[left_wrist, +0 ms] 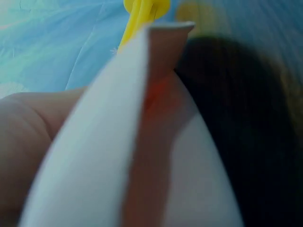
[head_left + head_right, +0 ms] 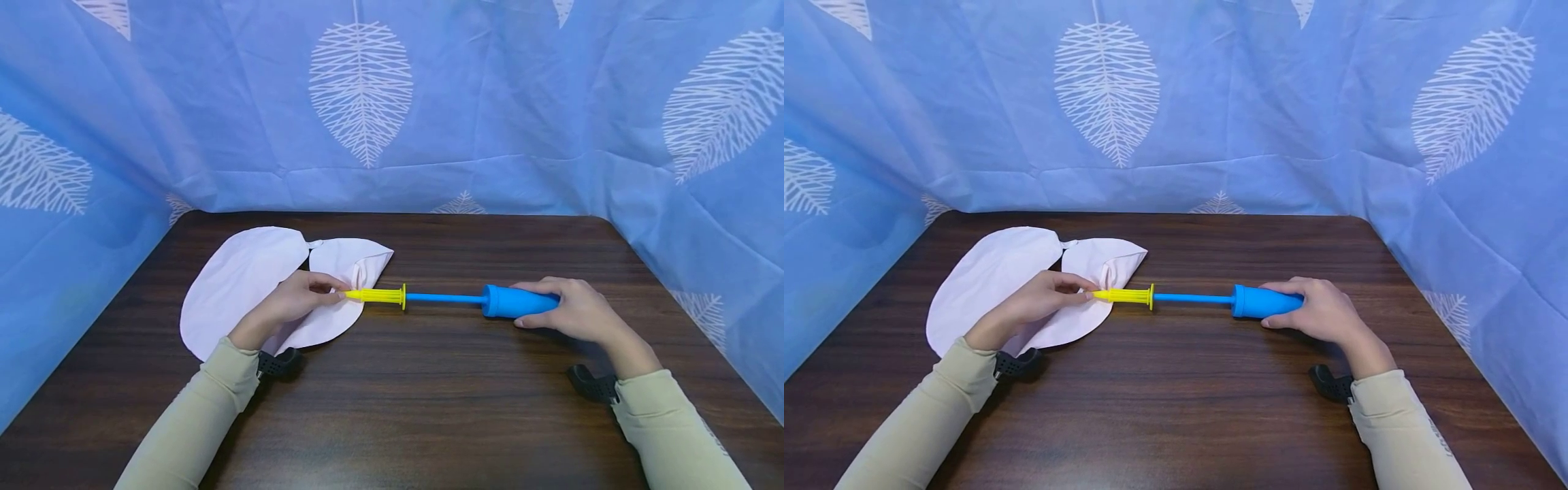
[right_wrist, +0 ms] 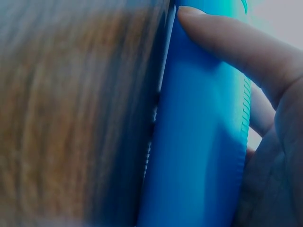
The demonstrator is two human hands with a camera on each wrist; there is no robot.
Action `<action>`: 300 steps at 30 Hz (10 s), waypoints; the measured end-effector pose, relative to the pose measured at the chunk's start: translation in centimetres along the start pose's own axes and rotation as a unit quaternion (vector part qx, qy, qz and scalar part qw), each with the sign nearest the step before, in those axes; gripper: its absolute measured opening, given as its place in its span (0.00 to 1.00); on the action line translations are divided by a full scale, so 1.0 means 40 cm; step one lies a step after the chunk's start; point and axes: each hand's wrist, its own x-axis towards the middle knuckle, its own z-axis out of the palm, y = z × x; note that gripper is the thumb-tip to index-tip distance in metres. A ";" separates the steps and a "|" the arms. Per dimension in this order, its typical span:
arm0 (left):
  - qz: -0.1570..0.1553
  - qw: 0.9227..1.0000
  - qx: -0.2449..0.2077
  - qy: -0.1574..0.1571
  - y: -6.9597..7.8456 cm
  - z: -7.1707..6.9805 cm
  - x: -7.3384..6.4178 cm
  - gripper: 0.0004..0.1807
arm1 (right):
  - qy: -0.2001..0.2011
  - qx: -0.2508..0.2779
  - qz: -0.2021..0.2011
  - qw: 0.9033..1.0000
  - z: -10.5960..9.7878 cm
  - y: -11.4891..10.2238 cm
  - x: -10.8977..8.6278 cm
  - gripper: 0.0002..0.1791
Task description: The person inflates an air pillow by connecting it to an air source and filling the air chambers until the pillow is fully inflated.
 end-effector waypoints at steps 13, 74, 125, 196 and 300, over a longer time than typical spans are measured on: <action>-0.007 1.000 0.015 0.013 0.000 0.006 0.000 0.13 | 0.006 -0.001 0.001 1.000 0.003 0.000 0.000 0.43; -0.141 0.910 0.330 0.210 0.018 -0.077 -0.096 0.31 | 0.053 -0.029 -0.110 0.992 0.123 -0.209 0.030 0.37; 0.050 0.981 0.134 0.132 0.054 -0.057 -0.029 0.23 | 0.063 -0.032 -0.108 0.992 0.133 -0.200 0.030 0.37; 0.122 0.986 0.073 0.092 -0.040 0.034 0.013 0.09 | -0.011 -0.106 -0.023 0.994 -0.024 -0.015 -0.032 0.43; 0.149 0.985 -0.005 0.091 -0.021 0.066 -0.047 0.03 | 0.050 -0.107 -0.112 0.987 0.049 -0.191 -0.033 0.35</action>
